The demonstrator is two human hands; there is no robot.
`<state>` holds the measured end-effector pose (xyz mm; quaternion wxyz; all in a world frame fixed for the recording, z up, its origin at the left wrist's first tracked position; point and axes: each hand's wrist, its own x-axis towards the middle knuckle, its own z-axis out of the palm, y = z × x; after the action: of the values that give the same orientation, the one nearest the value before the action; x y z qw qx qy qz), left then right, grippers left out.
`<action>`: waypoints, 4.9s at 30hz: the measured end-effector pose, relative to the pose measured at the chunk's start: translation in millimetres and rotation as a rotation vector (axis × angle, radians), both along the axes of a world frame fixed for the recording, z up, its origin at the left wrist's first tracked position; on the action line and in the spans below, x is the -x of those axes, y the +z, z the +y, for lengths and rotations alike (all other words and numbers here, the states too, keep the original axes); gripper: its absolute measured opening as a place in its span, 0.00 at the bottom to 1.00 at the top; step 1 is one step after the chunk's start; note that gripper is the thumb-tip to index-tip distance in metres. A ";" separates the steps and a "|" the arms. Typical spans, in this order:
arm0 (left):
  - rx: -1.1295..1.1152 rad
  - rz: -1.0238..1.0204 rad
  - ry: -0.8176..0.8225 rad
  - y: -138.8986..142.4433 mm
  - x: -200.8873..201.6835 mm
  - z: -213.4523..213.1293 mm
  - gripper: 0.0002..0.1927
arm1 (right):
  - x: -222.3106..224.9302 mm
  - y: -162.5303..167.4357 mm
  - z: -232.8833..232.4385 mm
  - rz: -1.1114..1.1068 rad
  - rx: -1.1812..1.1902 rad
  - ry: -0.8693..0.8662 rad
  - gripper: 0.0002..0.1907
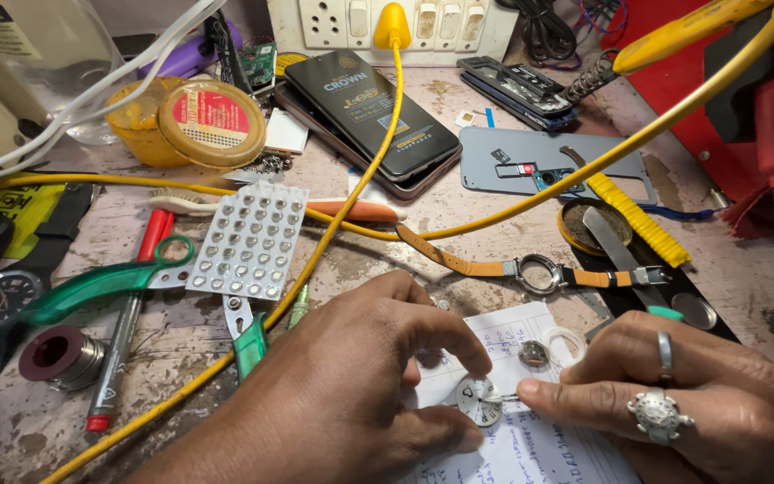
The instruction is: The person repairs a wristwatch at a cluttered workbench. They hold the watch dial and use tweezers to adjust and position small components on the movement, then pick up the watch case and use pliers to work on the watch strap and case parts.
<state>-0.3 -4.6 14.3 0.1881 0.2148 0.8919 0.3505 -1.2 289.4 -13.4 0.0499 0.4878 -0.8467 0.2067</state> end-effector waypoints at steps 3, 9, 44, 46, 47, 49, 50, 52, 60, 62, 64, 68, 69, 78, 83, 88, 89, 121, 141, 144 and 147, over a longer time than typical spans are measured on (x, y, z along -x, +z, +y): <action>-0.005 -0.007 0.005 0.8 -0.4 0.5 0.21 | 0.1 -1.1 0.4 -0.015 -0.008 -0.004 0.24; -0.014 -0.033 0.026 2.1 -0.7 2.9 0.18 | -2.8 -7.5 -0.7 -0.030 0.025 -0.054 0.24; 0.019 -0.026 0.043 0.7 -0.9 2.2 0.18 | -1.8 -9.1 -2.4 0.011 0.045 -0.036 0.24; 0.022 -0.036 0.046 0.6 -0.9 2.5 0.18 | -2.7 -9.1 -3.5 0.006 0.045 -0.046 0.23; 0.025 -0.038 0.047 0.5 -0.9 2.2 0.19 | -3.0 -9.0 -4.1 0.004 0.046 -0.053 0.22; 0.026 -0.037 0.047 0.4 -0.9 1.5 0.20 | -3.5 -9.2 -5.1 0.008 0.051 -0.065 0.21; 0.025 -0.034 0.045 0.1 -0.9 1.1 0.20 | -3.9 -9.4 -5.7 0.011 0.052 -0.068 0.21; 0.011 -0.018 0.032 -0.3 -0.4 -0.1 0.18 | -3.6 -9.3 -6.4 0.017 0.051 -0.059 0.21; 0.003 -0.020 0.036 -1.5 -0.6 -0.4 0.18 | -1.7 -5.7 -8.9 0.002 0.027 -0.043 0.23; 0.017 -0.024 0.042 -0.9 -1.0 -0.4 0.19 | -1.2 -4.8 -9.7 -0.003 0.023 -0.043 0.23; 0.031 -0.032 0.049 -0.5 -1.1 0.1 0.20 | -1.0 -3.8 -10.1 -0.005 0.022 -0.050 0.24; 0.024 -0.025 0.045 -0.2 -0.4 0.5 0.20 | 0.4 -2.2 -9.7 -0.016 0.023 -0.007 0.26; 0.023 -0.023 0.047 -0.2 -0.7 0.3 0.20 | 0.9 -2.1 -9.7 -0.012 0.028 0.004 0.27; 0.012 -0.015 0.058 -0.4 -1.9 0.0 0.21 | 2.0 -3.8 -7.3 -0.004 -0.013 0.004 0.33; -0.006 -0.004 0.052 -0.7 -2.2 0.1 0.19 | 2.0 -3.9 -7.4 0.007 -0.030 0.000 0.34; -0.025 0.011 0.050 -3.1 -2.6 -0.9 0.18 | 0.7 -0.5 -12.3 0.014 -0.003 0.022 0.31; -0.025 0.004 0.053 -3.4 -2.7 -1.0 0.18 | 0.3 0.7 -13.3 0.001 -0.002 0.029 0.33; 0.004 0.003 0.041 -1.3 -0.8 -0.4 0.20 | -1.4 -4.7 -7.9 0.021 0.063 -0.020 0.24; 0.026 0.003 0.050 3.6 -2.2 0.6 0.22 | -4.8 -1.7 -14.0 0.034 0.099 -0.043 0.20; 0.000 0.004 0.051 2.8 -2.5 0.8 0.21 | -4.3 2.1 -15.1 0.013 0.087 -0.029 0.21; -0.001 0.002 0.041 2.9 -1.9 0.0 0.22 | -4.6 5.1 -16.7 -0.004 0.091 0.008 0.22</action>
<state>1.6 -4.6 17.2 0.1800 0.1969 0.8962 0.3545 3.4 272.7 -8.3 0.0694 0.4880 -0.8345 0.2463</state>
